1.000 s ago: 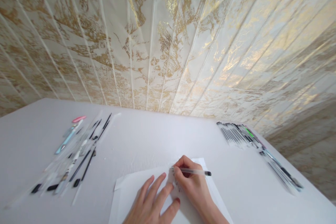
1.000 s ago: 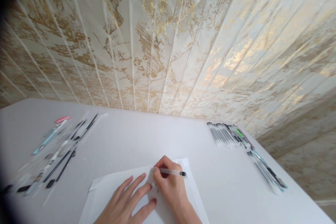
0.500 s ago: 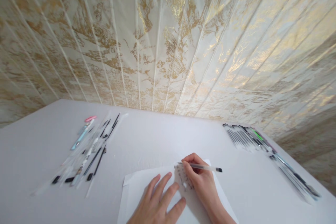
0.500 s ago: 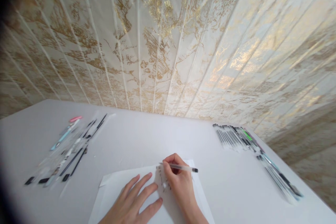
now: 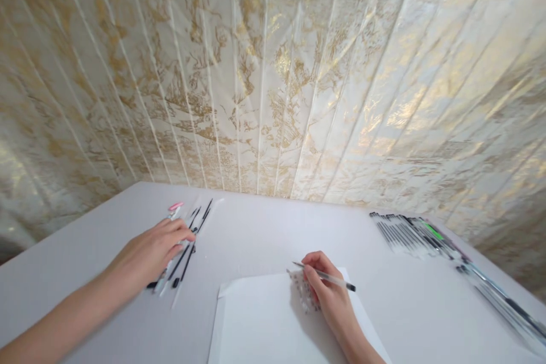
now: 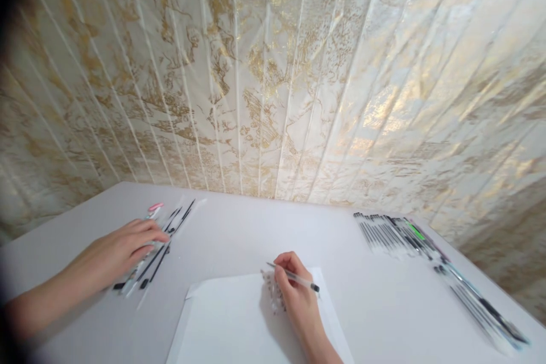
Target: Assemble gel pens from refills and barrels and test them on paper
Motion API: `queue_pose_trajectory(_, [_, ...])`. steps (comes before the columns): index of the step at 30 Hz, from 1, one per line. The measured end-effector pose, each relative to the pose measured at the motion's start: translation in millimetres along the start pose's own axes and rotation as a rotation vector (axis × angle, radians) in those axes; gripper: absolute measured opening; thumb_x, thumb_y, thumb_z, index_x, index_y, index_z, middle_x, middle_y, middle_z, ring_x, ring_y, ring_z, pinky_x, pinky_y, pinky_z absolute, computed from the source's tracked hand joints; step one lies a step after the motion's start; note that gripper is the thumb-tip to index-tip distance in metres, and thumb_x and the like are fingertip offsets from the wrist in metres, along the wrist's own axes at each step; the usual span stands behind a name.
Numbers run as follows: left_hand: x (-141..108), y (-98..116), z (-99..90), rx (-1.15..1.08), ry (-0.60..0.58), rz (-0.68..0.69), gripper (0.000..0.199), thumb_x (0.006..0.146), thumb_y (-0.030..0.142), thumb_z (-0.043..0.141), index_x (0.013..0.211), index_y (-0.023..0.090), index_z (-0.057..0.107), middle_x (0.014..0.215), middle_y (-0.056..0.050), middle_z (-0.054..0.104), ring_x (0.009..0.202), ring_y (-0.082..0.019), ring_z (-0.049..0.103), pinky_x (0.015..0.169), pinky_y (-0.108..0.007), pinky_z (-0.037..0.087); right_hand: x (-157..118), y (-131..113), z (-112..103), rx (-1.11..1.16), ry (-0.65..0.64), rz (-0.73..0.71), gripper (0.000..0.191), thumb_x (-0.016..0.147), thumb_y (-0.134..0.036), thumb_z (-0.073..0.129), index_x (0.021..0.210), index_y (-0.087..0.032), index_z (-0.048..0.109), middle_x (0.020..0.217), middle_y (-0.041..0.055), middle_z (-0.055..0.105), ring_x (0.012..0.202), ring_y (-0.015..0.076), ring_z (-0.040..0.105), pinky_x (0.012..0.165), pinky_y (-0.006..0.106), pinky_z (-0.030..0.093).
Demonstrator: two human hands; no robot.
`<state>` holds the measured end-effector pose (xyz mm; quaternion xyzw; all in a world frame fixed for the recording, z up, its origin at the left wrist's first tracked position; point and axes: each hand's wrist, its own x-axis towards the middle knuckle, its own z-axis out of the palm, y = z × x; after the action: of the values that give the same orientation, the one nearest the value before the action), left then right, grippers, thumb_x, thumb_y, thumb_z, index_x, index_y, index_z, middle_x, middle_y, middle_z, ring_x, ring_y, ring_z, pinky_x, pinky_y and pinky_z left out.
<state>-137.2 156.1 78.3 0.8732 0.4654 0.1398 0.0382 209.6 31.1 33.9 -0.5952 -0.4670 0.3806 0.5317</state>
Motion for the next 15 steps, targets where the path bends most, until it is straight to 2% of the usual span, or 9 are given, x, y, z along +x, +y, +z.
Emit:
queue_pose_trajectory(2, [4.2,-8.5,6.1,0.036,-0.052,0.004,0.024,0.083,0.021,0.045,0.089,0.026,0.068,0.097,-0.004,0.066,0.097,-0.025,0.059,0.081,-0.033,0.044,-0.6,-0.2,0.7,0.025,-0.005,-0.005,0.022,0.085,-0.042,0.057,0.083,-0.021,0.055,0.058,-0.0062,0.043,0.046,0.0094,0.031,0.043,0.022,0.023])
queue_pose_trajectory(6, [11.7,1.2,12.3,0.060,-0.072,0.017,0.022,0.079,0.016,0.049,0.084,0.025,0.068,0.094,-0.004,0.067,0.094,-0.025,0.058,0.079,-0.033,0.043,-2.8,-1.5,-0.3,0.033,-0.020,-0.037,0.020,0.084,-0.041,0.059,0.084,-0.021,0.057,0.062,-0.0043,0.047,0.048,0.0100,0.033,0.043,0.022,0.024])
queue_pose_trajectory(11, [13.6,3.7,2.2,0.053,-0.084,0.026,0.020,0.079,0.015,0.048,0.078,0.024,0.066,0.090,-0.003,0.066,0.092,-0.025,0.058,0.079,-0.034,0.043,-2.9,1.0,-3.2,0.018,-0.031,-0.068,0.019,0.085,-0.040,0.058,0.088,-0.022,0.059,0.063,-0.0035,0.046,0.051,0.0116,0.036,0.045,0.023,0.028])
queue_pose_trajectory(15, [-3.9,7.7,-5.2,0.025,-0.119,0.028,0.018,0.071,0.010,0.053,0.065,0.024,0.064,0.076,0.000,0.066,0.079,-0.022,0.061,0.070,-0.030,0.043,-1.5,1.4,-3.2,0.007,-0.045,-0.093,0.020,0.085,-0.040,0.058,0.089,-0.021,0.061,0.062,-0.0037,0.045,0.052,0.0117,0.035,0.046,0.022,0.027])
